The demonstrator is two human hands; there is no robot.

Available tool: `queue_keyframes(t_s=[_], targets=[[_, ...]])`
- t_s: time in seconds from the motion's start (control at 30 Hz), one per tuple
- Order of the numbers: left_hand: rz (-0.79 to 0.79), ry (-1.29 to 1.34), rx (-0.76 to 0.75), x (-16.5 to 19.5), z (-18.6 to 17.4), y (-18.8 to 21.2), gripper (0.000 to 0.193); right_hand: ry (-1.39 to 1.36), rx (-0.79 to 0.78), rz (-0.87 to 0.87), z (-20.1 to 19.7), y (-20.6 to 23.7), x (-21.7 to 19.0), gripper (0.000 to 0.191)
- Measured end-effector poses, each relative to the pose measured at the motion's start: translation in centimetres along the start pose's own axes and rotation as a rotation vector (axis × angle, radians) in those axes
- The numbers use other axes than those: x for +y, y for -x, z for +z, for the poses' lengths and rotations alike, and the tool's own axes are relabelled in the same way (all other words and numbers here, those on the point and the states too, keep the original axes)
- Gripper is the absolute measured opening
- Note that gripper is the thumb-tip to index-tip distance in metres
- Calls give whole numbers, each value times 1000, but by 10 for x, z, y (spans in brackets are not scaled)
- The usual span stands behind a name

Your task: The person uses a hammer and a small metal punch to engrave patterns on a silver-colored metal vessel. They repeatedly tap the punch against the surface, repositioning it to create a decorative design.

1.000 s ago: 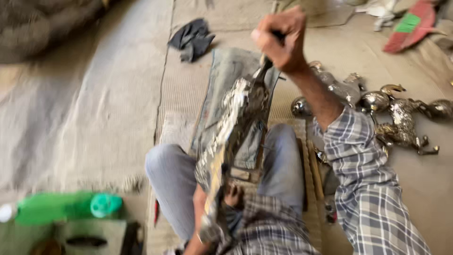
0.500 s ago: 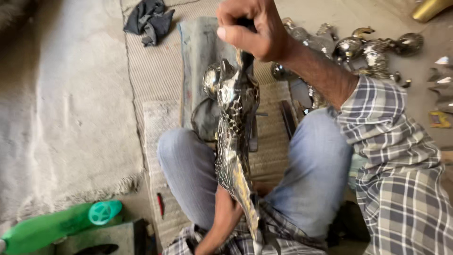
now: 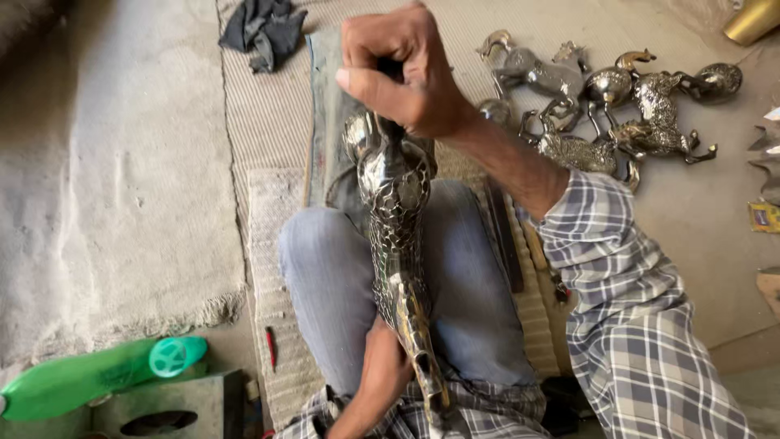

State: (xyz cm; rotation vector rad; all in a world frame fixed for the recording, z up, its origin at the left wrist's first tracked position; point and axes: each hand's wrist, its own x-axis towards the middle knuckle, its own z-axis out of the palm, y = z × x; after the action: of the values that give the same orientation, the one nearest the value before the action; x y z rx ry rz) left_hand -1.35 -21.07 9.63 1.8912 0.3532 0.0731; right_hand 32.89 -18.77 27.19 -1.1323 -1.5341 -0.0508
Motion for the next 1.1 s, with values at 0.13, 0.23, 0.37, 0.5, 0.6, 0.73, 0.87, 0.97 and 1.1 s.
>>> queue_keyframes(t_s=[0.13,0.23,0.37,0.5,0.6,0.73,0.87,0.97,1.1], targets=[[9,-11,-25,6,-11,1,27,-37,-3,17,5,-5,-6,38],[69,-3,-102,8,-21,2,31,-2,-38,52,4,2,-15,39],[36,-316,-289,18,-37,7,37,-48,-42,41,6,8,-14,35],[200,-406,-548,9,-109,18,21,-138,-61,119,9,10,-24,31],[273,-185,-336,-29,-188,14,20,-92,-38,136,0,20,-43,29],[-229,-412,362,-100,-214,-3,18,147,185,157,-30,70,-53,23],[-366,-966,533,-131,-164,6,34,533,521,383,-50,169,-40,22],[-359,-1042,550,-137,-130,19,44,730,489,820,-25,257,-42,26],[-417,-1005,508,-133,-110,25,33,693,-248,1629,34,329,-78,34]])
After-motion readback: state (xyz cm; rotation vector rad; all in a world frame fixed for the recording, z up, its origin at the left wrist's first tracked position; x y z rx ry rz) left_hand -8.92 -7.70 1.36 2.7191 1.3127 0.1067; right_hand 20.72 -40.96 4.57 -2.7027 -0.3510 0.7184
